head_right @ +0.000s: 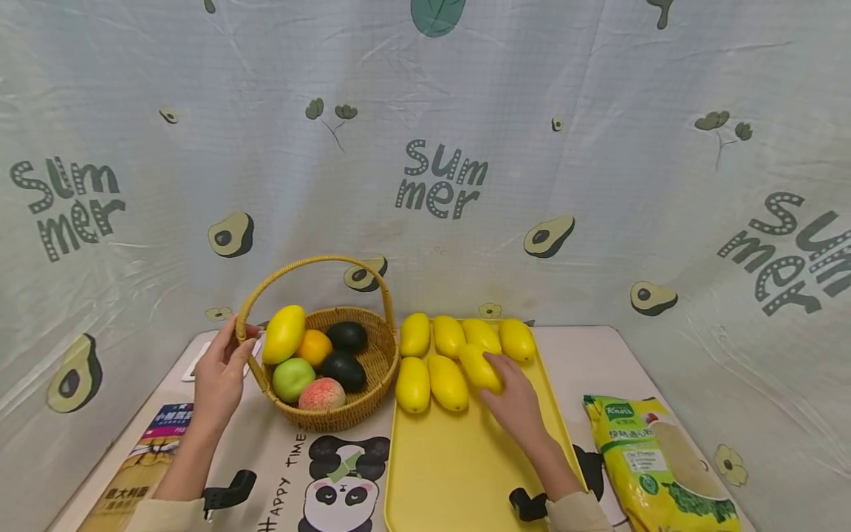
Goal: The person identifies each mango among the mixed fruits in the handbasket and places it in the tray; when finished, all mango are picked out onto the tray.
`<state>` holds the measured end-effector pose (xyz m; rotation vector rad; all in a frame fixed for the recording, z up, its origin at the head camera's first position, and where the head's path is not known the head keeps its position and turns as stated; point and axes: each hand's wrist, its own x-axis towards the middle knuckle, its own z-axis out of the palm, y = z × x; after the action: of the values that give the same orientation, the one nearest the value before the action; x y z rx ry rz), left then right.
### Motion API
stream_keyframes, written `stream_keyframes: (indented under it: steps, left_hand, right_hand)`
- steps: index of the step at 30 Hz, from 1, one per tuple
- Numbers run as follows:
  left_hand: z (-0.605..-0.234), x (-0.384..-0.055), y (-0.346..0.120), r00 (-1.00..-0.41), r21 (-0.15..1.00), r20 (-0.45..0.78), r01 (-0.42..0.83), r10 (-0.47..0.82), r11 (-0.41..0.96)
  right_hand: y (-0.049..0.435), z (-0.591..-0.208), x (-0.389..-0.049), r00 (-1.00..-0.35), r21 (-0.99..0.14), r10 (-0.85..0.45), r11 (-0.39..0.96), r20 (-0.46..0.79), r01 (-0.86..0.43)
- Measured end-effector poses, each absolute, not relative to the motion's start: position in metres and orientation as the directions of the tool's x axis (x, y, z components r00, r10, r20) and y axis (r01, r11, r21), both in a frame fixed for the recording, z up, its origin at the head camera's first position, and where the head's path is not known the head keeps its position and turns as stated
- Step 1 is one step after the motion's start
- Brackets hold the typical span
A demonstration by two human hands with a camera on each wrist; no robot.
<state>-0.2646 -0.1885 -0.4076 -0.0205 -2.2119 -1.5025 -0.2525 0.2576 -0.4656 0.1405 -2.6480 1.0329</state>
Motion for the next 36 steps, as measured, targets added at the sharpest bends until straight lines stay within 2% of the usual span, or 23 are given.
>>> stream_keyframes:
  steps: [9, 21, 26, 30, 36]
  left_hand:
    - [-0.410, -0.266, -0.192, -0.870, 0.858, 0.421, 0.291, -0.255, 0.423]
    - [-0.411, -0.270, -0.190, -0.889, 0.882, 0.380, 0.264, -0.257, 0.391]
    - [-0.412, -0.269, -0.190, -0.879, 0.873, 0.400, 0.280, -0.259, 0.400]
    - [-0.412, -0.270, -0.190, -0.881, 0.875, 0.399, 0.284, -0.253, 0.391]
    - [-0.414, -0.271, -0.190, -0.896, 0.890, 0.370, 0.265, -0.247, 0.372]
  right_hand:
    - [0.257, -0.477, -0.247, -0.981, -0.644, 0.005, 0.755, 0.191, -0.122]
    - [0.253, -0.485, -0.250, -0.980, -0.619, 0.028, 0.779, 0.196, -0.101]
    - [0.252, -0.485, -0.250, -0.977, -0.608, 0.049, 0.789, 0.206, -0.089]
    - [0.248, -0.481, -0.253, -0.966, -0.620, 0.056, 0.776, 0.254, -0.118]
    - [0.230, -0.467, -0.260, -0.932, -0.662, -0.011, 0.701, 0.362, -0.265]
